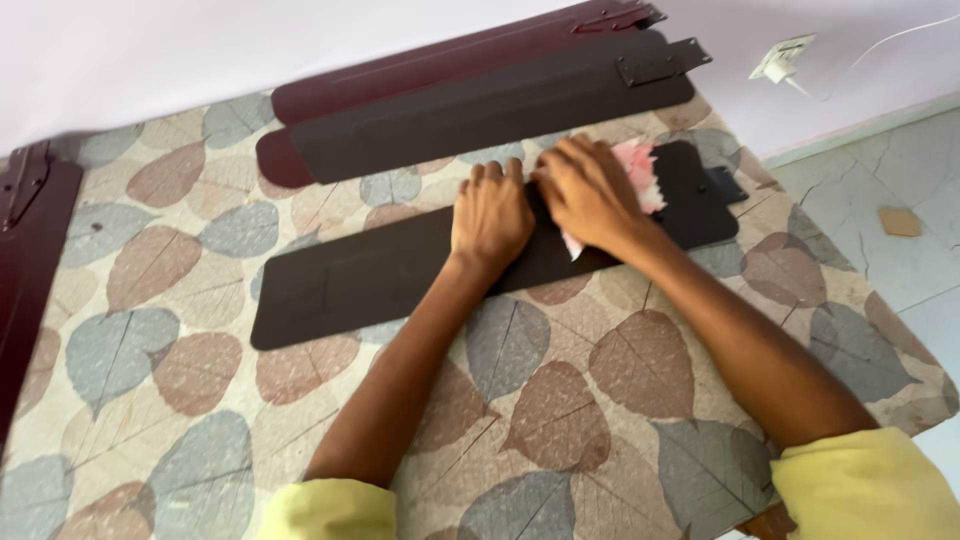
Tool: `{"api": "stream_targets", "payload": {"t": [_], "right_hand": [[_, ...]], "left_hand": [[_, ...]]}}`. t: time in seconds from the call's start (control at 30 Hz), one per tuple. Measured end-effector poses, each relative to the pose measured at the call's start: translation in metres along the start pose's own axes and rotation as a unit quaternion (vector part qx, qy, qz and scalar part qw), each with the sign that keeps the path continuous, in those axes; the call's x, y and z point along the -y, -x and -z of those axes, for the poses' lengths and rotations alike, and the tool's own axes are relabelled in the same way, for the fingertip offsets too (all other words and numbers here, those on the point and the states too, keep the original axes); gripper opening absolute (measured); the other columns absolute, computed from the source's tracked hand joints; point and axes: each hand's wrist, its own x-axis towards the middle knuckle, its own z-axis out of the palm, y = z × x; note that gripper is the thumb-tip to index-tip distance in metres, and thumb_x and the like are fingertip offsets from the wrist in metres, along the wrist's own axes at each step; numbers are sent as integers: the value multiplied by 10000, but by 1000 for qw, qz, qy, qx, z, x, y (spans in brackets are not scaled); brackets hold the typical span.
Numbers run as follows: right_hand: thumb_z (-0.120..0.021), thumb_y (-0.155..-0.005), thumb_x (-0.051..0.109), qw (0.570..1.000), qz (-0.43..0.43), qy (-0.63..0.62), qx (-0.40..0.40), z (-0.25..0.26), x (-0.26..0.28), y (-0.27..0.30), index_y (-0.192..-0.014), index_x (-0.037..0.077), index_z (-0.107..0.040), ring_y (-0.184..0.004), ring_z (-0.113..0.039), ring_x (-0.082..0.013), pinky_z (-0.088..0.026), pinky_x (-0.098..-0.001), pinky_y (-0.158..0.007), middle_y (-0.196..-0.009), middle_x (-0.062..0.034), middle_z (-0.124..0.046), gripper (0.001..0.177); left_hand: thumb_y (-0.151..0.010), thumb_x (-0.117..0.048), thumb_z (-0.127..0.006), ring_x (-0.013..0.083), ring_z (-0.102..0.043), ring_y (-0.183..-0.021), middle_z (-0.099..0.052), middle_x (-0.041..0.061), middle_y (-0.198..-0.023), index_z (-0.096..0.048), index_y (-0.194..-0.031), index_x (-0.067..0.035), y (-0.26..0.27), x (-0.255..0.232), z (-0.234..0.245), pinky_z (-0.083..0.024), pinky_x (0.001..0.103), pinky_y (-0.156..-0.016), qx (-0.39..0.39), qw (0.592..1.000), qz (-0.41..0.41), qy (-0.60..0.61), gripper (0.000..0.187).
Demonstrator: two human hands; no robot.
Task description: The person wipes several dark-colored flat panels laid on a patterned table using a pink cloth. They move from one panel to the next, wiping each surface thoroughly and repositioning the cloth as needed.
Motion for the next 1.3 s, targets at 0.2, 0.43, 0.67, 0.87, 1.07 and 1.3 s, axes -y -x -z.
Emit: {"api": "stream_targets", "payload": {"t": [0.2, 0.43, 0.67, 0.87, 1.07, 1.3], "right_hand": [[-652, -1012, 192, 998, 10, -53, 41, 10, -36, -1, -1042, 3, -707, -912, -666, -274, -519, -447, -898, -982, -145, -710, 200], [-636, -1043, 197, 991, -88, 95, 28, 11, -76, 17, -1037, 29, -717, -955, -671, -275, -503, -476, -964, -1036, -131, -722, 186], [-596, -1031, 207, 982, -105, -129, 84, 8, -10, -1, -1242, 30, -673, -972, -652, -290, -526, -440, -919, -1116, -142, -668, 286], [-547, -1123, 260, 985, -154, -55, 61, 42, -56, 7, -1322, 92, -648, -811, -713, -240, -600, -371, -778, -1036, -135, -736, 279], [-572, -1050, 91, 957, -260, -85, 93, 68, -56, 1, -1319, 71, -718, -726, -704, -294, -570, -461, -709, -943, -203, -736, 307], [-575, -1071, -100, 957, 52, 175, -225, 92, -46, -12, -1308, 92, -698, -1099, -790, -340, -635, -466, -991, -1253, -180, -770, 329]], "left_hand": [[-992, -130, -497, 372, -715, -851, -702, 260, -921, -621, -1070, 45, -6, 12, 8, -612, 450, -621, 16, 1000, -21, 3, 228], [-1015, -174, -560, 361, -718, -781, -698, 242, -808, -644, -914, 38, -5, 50, 20, -601, 450, -583, -35, 999, -23, 0, 250], [-985, -162, -586, 360, -720, -780, -697, 233, -789, -643, -868, 28, -5, 56, 14, -603, 442, -576, -64, 997, -38, -1, 230], [-981, -140, -578, 341, -723, -747, -695, 227, -761, -649, -883, 33, -8, 57, 12, -604, 424, -543, -53, 998, -41, -19, 212], [-973, -141, -574, 351, -730, -773, -700, 221, -766, -652, -862, 23, -7, 56, 13, -604, 429, -544, -46, 998, -34, -23, 212], [-962, -140, -582, 347, -728, -756, -700, 220, -762, -647, -846, 16, -6, 57, 11, -603, 426, -532, -52, 998, -33, -23, 205]]}}
